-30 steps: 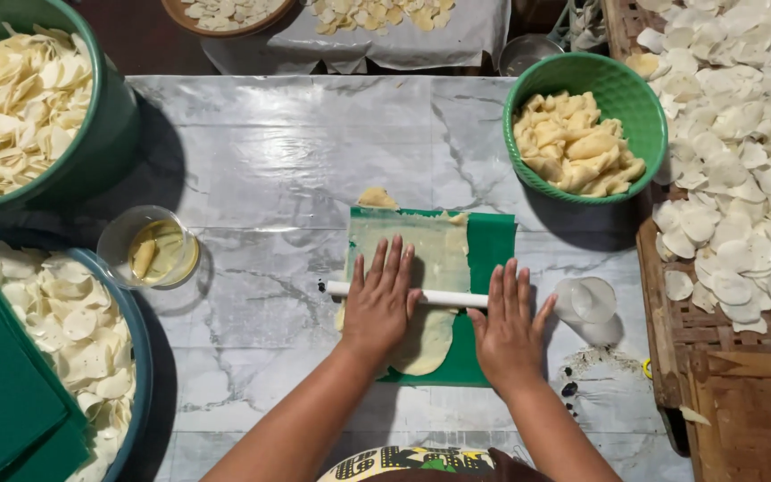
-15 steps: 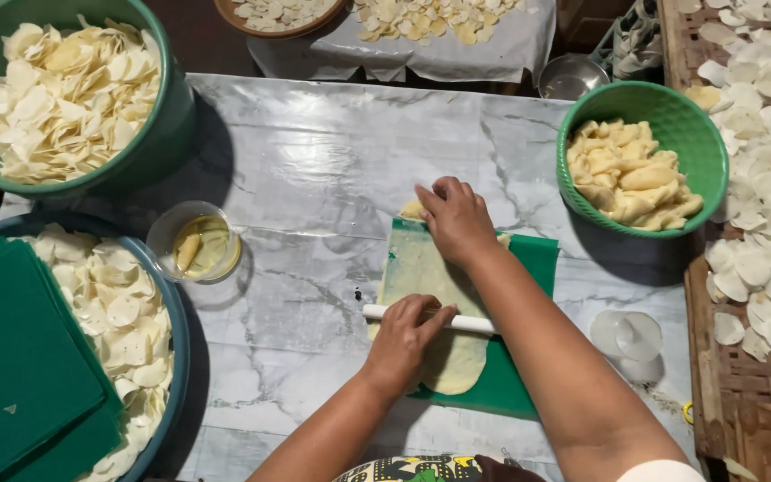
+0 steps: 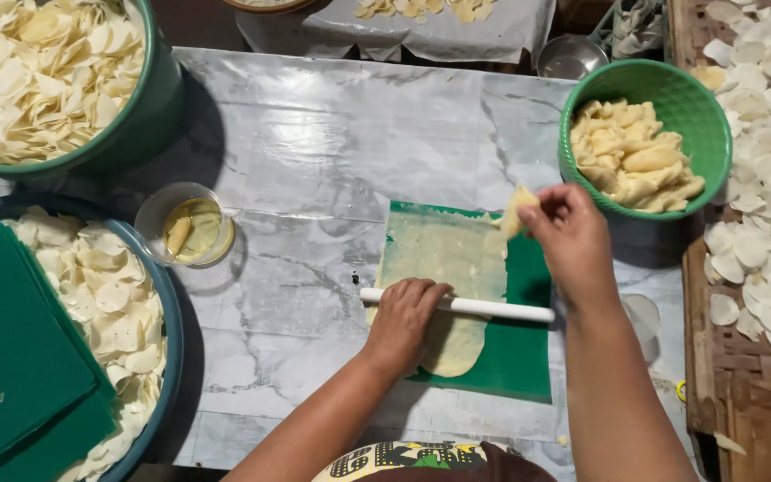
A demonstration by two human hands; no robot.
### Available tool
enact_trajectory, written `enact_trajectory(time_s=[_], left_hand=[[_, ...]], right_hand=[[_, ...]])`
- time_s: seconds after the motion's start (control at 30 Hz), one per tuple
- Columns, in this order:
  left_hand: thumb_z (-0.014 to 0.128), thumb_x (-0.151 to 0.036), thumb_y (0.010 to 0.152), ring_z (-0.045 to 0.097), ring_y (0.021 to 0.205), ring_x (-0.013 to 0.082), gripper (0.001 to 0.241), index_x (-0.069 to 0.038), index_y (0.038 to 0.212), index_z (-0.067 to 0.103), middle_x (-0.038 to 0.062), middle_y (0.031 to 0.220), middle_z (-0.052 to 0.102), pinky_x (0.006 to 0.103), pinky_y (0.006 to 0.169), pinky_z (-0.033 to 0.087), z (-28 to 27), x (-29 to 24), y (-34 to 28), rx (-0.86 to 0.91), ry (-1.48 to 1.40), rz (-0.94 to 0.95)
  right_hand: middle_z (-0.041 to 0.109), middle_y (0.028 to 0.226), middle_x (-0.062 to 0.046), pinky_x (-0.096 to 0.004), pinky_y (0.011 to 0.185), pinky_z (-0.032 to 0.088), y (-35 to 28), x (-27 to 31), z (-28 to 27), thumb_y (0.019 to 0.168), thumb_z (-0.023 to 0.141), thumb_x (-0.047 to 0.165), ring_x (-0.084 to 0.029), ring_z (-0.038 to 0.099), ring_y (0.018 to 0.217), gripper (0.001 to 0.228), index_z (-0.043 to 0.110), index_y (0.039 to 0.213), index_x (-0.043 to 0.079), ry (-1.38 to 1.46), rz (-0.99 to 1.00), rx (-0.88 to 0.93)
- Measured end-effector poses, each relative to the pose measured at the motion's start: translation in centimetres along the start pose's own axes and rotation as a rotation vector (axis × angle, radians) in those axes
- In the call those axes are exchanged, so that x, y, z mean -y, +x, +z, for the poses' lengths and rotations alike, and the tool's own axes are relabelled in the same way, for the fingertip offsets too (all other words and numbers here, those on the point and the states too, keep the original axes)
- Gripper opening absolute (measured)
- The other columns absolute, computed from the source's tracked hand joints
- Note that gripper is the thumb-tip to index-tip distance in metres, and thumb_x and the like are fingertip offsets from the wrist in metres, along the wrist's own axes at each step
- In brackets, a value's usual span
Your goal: Rolling out small pieces of dough on a mat using a small rolling pin to flatten them
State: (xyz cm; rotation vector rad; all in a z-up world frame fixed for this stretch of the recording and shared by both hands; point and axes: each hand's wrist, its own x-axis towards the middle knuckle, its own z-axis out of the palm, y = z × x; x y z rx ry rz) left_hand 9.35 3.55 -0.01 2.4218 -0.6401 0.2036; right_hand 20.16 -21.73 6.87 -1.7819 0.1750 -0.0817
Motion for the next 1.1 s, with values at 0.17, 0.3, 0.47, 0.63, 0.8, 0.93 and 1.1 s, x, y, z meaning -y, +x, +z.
enact_trajectory(time_s=[0.17, 0.3, 0.47, 0.63, 0.8, 0.93, 1.1], left_hand=[[0.050, -0.019, 0.101, 0.061, 0.109, 0.0272, 0.029, -0.018, 0.129, 0.056, 0.005, 0.104, 0.061, 0.0396, 0.093, 0.047, 1.0, 1.2, 0.7, -0.030, -0.048, -0.012], [0.053, -0.018, 0.102, 0.061, 0.104, 0.0279, 0.025, -0.020, 0.126, 0.058, 0.003, 0.103, 0.060, 0.0406, 0.086, 0.048, 1.2, 1.9, 1.9, -0.087, -0.132, -0.051], [0.055, -0.019, 0.101, 0.062, 0.101, 0.0293, 0.023, -0.020, 0.123, 0.061, 0.004, 0.101, 0.062, 0.0406, 0.083, 0.049, -0.3, 1.2, 2.4, -0.114, -0.050, -0.029], [0.056, -0.023, 0.100, 0.062, 0.103, 0.0273, 0.024, -0.021, 0.123, 0.061, 0.003, 0.103, 0.062, 0.0391, 0.084, 0.049, -1.1, 0.9, 1.6, -0.113, 0.097, 0.011], [0.055, -0.026, 0.100, 0.063, 0.106, 0.0299, 0.025, -0.021, 0.124, 0.062, 0.006, 0.104, 0.063, 0.0413, 0.087, 0.050, -0.5, 0.5, -0.1, -0.050, 0.108, 0.101], [0.053, -0.021, 0.103, 0.063, 0.106, 0.0289, 0.022, -0.020, 0.123, 0.063, 0.006, 0.104, 0.064, 0.0403, 0.088, 0.050, -0.9, -1.0, 0.3, 0.012, 0.133, 0.128], [0.069, -0.022, 0.091, 0.054, 0.124, 0.0399, 0.017, -0.023, 0.108, 0.070, 0.009, 0.124, 0.055, 0.0486, 0.092, 0.050, -0.8, -1.3, 2.2, 0.112, -0.012, -0.068]], right_hand=[[0.064, 0.095, -0.008, -0.023, 0.074, 0.057, -11.6, -3.5, -2.8, 0.096, 0.070, 0.005, -0.013, 0.067, 0.082, 0.026, 0.061, 0.119, -0.001, 0.057, 0.257, 0.047], [0.069, 0.095, -0.011, -0.025, 0.073, 0.058, -14.8, -7.1, -1.3, 0.094, 0.068, 0.001, -0.014, 0.068, 0.082, 0.027, 0.063, 0.120, -0.004, 0.040, 0.384, 0.075], [0.066, 0.094, -0.008, -0.033, 0.067, 0.059, -14.3, -10.4, 0.8, 0.085, 0.082, 0.017, -0.019, 0.071, 0.076, 0.030, 0.069, 0.111, 0.009, -0.396, 0.135, -0.068], [0.062, 0.095, -0.002, -0.034, 0.060, 0.057, -15.2, -9.7, -1.0, 0.083, 0.084, 0.039, -0.021, 0.070, 0.071, 0.039, 0.076, 0.115, 0.018, -0.712, -0.031, -0.200], [0.063, 0.104, 0.005, -0.033, 0.076, 0.058, -15.4, -11.0, -6.2, 0.097, 0.072, 0.032, -0.020, 0.072, 0.090, 0.015, 0.075, 0.111, 0.027, -0.847, -0.031, -0.338], [0.060, 0.108, 0.003, -0.033, 0.085, 0.055, -14.8, -6.0, -4.2, 0.099, 0.065, 0.013, -0.021, 0.069, 0.096, 0.018, 0.074, 0.114, 0.020, -0.825, -0.316, -0.378], [0.048, 0.156, -0.026, -0.069, 0.119, 0.014, -12.4, -8.1, 0.2, 0.109, 0.046, 0.036, -0.039, 0.042, 0.146, 0.056, 0.048, 0.152, 0.000, -1.025, -0.317, -0.067]])
